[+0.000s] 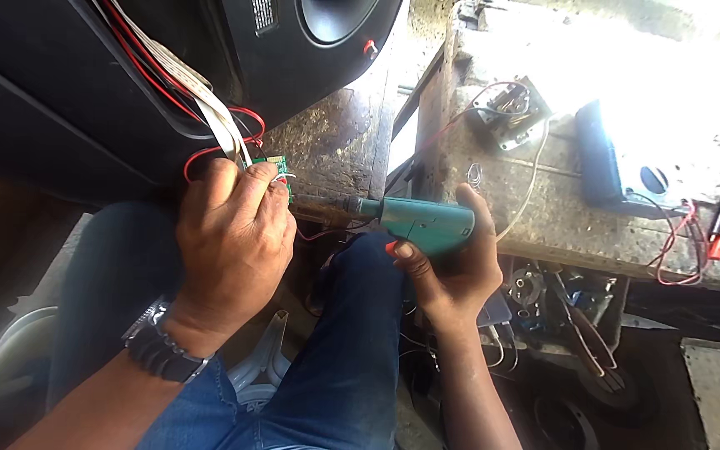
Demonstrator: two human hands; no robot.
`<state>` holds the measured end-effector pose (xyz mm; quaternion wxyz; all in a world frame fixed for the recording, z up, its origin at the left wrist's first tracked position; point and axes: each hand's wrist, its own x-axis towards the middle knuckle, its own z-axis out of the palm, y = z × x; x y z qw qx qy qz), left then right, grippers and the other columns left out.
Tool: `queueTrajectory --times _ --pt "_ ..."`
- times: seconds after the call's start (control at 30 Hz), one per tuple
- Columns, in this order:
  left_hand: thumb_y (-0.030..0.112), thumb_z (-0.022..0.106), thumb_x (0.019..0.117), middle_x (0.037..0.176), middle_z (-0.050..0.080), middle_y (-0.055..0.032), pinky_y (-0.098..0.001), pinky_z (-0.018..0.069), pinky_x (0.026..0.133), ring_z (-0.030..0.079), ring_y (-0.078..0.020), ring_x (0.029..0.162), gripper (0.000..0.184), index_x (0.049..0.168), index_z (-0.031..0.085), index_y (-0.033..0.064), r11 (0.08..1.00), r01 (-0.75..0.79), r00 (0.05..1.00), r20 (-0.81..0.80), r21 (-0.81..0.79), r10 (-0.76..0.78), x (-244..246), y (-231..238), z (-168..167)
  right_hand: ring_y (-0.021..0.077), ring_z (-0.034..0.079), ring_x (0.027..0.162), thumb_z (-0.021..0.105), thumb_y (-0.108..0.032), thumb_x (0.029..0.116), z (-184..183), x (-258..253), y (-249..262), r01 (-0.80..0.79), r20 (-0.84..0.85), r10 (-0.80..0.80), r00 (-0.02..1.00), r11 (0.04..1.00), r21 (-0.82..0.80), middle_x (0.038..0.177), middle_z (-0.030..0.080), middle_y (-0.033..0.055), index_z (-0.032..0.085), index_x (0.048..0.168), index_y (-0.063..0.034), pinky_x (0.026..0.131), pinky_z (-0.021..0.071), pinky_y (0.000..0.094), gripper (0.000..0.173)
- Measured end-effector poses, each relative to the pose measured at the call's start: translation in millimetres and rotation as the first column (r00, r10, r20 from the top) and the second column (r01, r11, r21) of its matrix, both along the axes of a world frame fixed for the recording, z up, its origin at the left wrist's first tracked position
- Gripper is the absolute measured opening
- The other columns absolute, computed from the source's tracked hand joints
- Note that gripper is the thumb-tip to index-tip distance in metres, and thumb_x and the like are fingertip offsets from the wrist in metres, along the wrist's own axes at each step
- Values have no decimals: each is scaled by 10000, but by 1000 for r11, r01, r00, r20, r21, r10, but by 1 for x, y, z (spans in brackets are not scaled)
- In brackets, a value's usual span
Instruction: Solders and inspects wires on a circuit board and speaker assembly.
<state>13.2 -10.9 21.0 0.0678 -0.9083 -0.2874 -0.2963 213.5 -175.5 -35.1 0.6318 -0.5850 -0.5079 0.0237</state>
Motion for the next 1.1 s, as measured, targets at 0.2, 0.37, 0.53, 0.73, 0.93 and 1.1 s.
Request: queueTrajectory --times 0.2,0.37,0.53,0.73,0.93,1.1 --pt "136 520 1023 1250 673 -125 -469 469 820 599 -340 1074 246 1089 726 20 1000 0 1000 8 5 0 0 0 0 199 724 767 787 -169 903 -4 1 2 -6 29 5 1000 999 38 1140 685 107 350 1549 -41 606 666 366 791" --pt "133 516 1022 1250 670 -132 -472 467 821 595 -346 1076 248 1085 723 13 1000 0 1000 5 5 0 1 0 0 190 720 774 788 -177 906 -3 1 2 3 29 -4 1000 999 37 1156 676 103 354 1548 -49 611 665 357 786" --pt "138 522 1023 1250 670 -132 -475 471 827 597 -345 1078 245 1073 728 16 1000 -3 1000 9 2 3 1 0 0 214 733 774 785 -159 907 -4 0 2 -10 15 9 1000 999 46 1153 686 111 350 1548 -52 599 671 373 782" --pt "133 528 1019 1244 672 -131 -473 470 830 596 -345 1077 236 1064 729 19 1000 -6 1000 8 -2 6 1 0 0 232 738 772 796 -166 897 -3 1 0 -10 -34 12 999 999 47 1161 688 112 351 1548 -50 578 674 384 797" --pt "141 532 1021 1250 671 -121 -467 471 834 595 -335 1078 238 1076 732 25 1000 -11 1000 6 -4 11 1 -1 1 221 721 727 790 -206 907 -5 0 -4 14 -80 -11 997 999 42 1154 678 106 338 1554 -47 554 663 379 805" --pt "140 530 1017 1253 674 -123 -471 467 828 596 -340 1077 243 1074 734 20 1000 -14 1000 4 -8 14 1 -1 1 224 719 720 796 -186 899 -5 0 -3 10 -88 -5 996 998 56 1136 686 112 349 1546 -37 552 660 375 800"
